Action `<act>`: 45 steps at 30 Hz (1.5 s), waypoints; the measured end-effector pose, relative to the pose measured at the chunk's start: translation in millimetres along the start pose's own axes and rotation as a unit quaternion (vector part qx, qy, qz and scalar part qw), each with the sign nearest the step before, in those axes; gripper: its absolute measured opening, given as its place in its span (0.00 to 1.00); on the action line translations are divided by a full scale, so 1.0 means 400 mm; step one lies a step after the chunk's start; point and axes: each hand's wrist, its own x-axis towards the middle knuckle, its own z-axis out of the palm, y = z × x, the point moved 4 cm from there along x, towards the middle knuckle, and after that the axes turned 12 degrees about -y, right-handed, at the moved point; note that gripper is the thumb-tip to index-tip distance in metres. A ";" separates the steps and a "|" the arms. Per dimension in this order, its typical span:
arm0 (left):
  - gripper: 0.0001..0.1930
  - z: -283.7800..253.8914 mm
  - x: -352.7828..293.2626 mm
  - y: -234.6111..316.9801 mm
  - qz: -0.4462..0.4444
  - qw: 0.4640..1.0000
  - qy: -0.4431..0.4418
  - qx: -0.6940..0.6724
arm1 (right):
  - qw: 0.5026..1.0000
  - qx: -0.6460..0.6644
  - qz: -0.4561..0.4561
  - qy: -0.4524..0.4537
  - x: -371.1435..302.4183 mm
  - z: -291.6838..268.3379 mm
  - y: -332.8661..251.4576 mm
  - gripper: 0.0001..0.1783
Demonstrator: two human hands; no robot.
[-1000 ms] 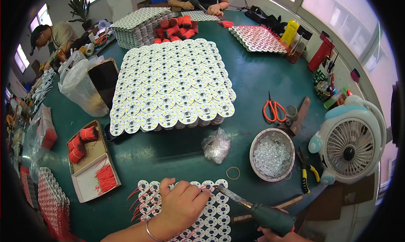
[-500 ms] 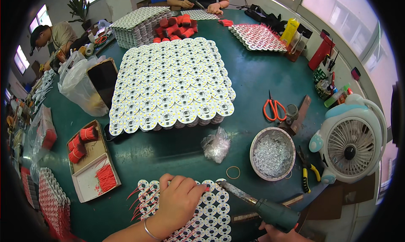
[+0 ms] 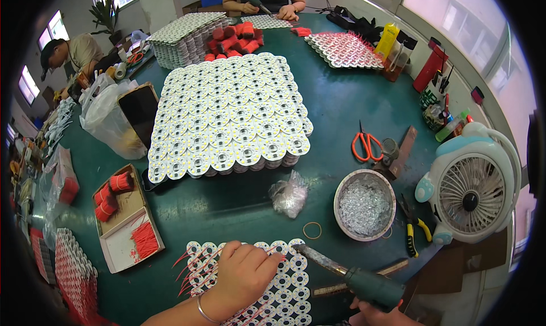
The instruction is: The person attaches red wires onto round LED circuit boards by placing the wires by hand and soldering them with a soldering iron.
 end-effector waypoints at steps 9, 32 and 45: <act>0.07 0.014 0.012 0.001 0.008 1.000 -0.013 -0.024 | 0.975 -0.113 -0.192 0.010 0.025 0.016 -0.058 0.15; 0.06 0.017 0.022 0.005 0.014 0.999 -0.018 -0.048 | 0.994 -0.064 -0.089 -0.002 -0.002 -0.009 0.016 0.12; 0.06 -0.049 -0.017 0.038 -0.020 0.999 -0.027 0.008 | 0.978 -0.146 -0.146 -0.016 -0.040 -0.010 0.055 0.17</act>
